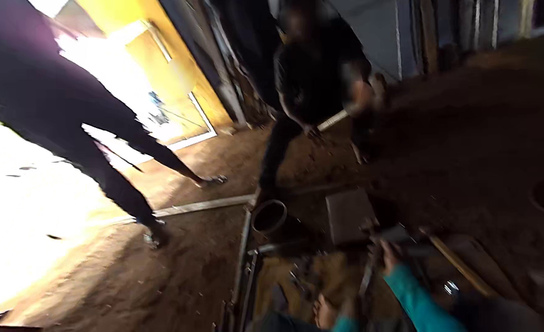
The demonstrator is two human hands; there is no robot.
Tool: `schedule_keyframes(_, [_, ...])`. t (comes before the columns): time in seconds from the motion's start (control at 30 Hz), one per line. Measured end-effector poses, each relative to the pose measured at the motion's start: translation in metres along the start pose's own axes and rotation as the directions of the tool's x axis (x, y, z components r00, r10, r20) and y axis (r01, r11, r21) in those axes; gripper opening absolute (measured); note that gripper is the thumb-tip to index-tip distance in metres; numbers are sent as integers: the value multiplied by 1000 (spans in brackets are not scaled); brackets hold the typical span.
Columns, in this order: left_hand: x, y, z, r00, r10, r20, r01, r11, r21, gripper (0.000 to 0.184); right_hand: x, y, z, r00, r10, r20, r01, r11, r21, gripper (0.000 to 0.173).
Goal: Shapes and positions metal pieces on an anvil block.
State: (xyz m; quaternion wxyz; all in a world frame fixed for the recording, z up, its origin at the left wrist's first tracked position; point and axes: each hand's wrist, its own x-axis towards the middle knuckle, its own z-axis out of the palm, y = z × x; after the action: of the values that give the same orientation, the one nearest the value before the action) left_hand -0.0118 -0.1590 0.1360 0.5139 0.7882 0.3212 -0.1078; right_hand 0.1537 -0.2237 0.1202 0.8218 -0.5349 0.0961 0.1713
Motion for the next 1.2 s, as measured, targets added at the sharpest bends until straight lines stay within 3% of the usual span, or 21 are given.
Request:
schedule_keyframes(0.1, [48, -21, -41, 997, -74, -21, 75, 994, 76, 52, 18, -8, 13, 976, 176, 125, -101, 883, -458, 32])
schedule_keyframes(0.17, [73, -34, -78, 991, -119, -52, 127, 972, 195, 57, 19, -12, 8, 951, 197, 238, -18, 804, -595, 33])
schedule_keyframes(0.27, [108, -69, -128, 990, -115, -86, 138, 923, 358, 59, 3, 9, -49, 913, -178, 368, 396, 609, -687, 32])
schedule_keyframes(0.3, [119, -78, -145, 987, -115, -109, 147, 920, 363, 58, 0, 22, -71, 907, -247, 341, 421, 533, -734, 40])
schedule_keyframes(0.37, [138, -96, -175, 979, -149, -138, 188, 920, 345, 59, -8, 47, -103, 969, -131, 208, 246, 524, -815, 62])
schedule_keyframes(0.43, [154, -112, -189, 974, -194, -118, 222, 925, 310, 58, -10, 51, -109, 977, 209, 53, -84, 593, -801, 62])
schedule_keyframes(0.5, [154, -130, -184, 972, -221, -79, 235, 919, 316, 59, -18, 47, -100, 863, 500, -64, -405, 613, -678, 44])
schedule_keyframes(0.57, [165, -138, -185, 972, -225, -63, 232, 907, 352, 62, -19, 50, -96, 778, 624, -69, -536, 603, -591, 48])
schedule_keyframes(0.6, [170, -140, -187, 973, -225, -58, 230, 902, 365, 63, -19, 52, -95, 775, 630, -50, -529, 603, -597, 48])
schedule_keyframes(0.67, [176, -144, -189, 977, -208, -55, 213, 895, 393, 65, -22, 56, -93, 852, 522, -45, -412, 614, -673, 40])
schedule_keyframes(0.77, [179, -145, -189, 980, -193, -45, 192, 871, 452, 66, -9, 51, -94, 970, 235, 57, -71, 504, -861, 35])
schedule_keyframes(0.83, [176, -140, -187, 982, -181, -62, 187, 853, 486, 67, 3, 28, -84, 980, 51, 194, 159, 389, -907, 38])
schedule_keyframes(0.93, [175, -138, -180, 983, -171, -69, 182, 849, 496, 67, 29, 2, -73, 915, -138, 379, 398, 169, -902, 42])
schedule_keyframes(1.07, [172, -132, -177, 977, -205, -66, 211, 846, 489, 69, 58, 23, -92, 942, -18, 334, 331, -85, -940, 47])
schedule_keyframes(1.1, [171, -131, -178, 975, -210, -66, 215, 839, 499, 68, 59, 30, -99, 962, 77, 263, 272, -134, -953, 50])
schedule_keyframes(1.13, [171, -130, -178, 974, -214, -67, 218, 832, 510, 68, 59, 33, -102, 968, 170, 187, 215, -168, -962, 53])
schedule_keyframes(1.2, [171, -126, -176, 972, -225, -73, 230, 826, 514, 68, 56, 36, -104, 969, 208, 137, 176, -184, -967, 55])
